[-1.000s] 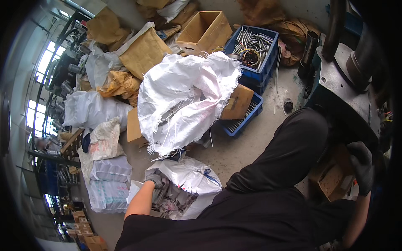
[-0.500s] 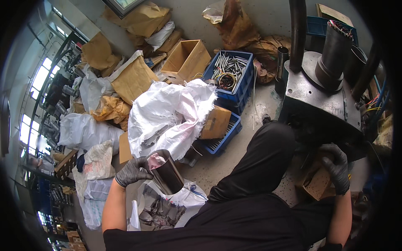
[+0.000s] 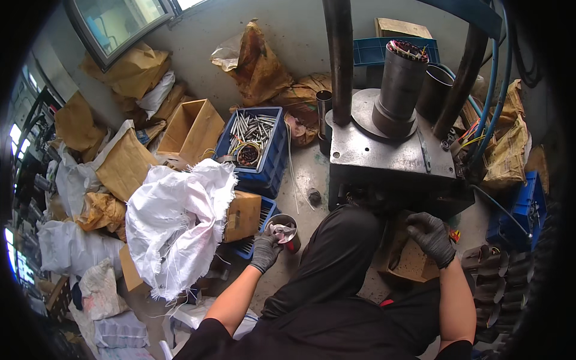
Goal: Assembling wire-wound stators into metal sleeves using a press machine.
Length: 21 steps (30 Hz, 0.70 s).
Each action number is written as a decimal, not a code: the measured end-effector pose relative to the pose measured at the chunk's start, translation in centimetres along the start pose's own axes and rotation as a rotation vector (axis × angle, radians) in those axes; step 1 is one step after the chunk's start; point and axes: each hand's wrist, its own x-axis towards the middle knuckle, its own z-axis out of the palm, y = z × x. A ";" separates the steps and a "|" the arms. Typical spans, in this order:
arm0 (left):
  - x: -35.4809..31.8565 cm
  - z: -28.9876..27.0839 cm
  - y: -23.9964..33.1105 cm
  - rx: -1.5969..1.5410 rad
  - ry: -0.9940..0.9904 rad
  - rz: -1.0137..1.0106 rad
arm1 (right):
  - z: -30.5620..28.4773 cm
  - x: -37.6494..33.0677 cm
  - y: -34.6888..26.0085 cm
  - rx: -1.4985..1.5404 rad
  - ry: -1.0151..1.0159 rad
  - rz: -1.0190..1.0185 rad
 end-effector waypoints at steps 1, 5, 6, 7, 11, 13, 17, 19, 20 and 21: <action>-0.5 1.8 -0.1 -0.012 -0.010 0.000 | -0.1 -0.3 0.9 -0.009 0.000 0.013; -2.3 3.9 0.2 0.151 -0.191 -0.171 | -0.1 -0.4 2.0 -0.207 -0.010 0.029; -2.7 3.6 0.8 0.248 -0.227 -0.182 | -0.2 -0.5 1.9 -0.219 -0.027 0.048; -2.8 2.9 0.8 0.189 -0.203 -0.156 | -0.2 -0.4 2.0 -0.222 -0.033 0.053; -5.7 1.7 -2.7 -0.134 0.014 -0.312 | 0.9 0.7 2.1 -0.295 -0.121 -0.032; -6.0 1.5 -3.2 -0.241 0.027 -0.408 | 1.3 1.5 2.3 -0.322 -0.165 -0.069; -5.4 -0.4 -2.3 -0.175 -0.158 -0.247 | 2.4 2.8 1.7 -0.304 -0.228 -0.013; -5.3 -0.1 -2.2 -0.083 -0.193 -0.090 | 2.8 3.2 1.5 -0.309 -0.241 0.007; -4.7 -0.2 -2.0 -0.086 -0.192 -0.088 | 2.8 3.3 2.0 -0.308 -0.239 0.032; -3.7 -0.5 -1.8 -0.095 -0.232 -0.143 | 2.8 3.3 2.2 -0.308 -0.237 0.059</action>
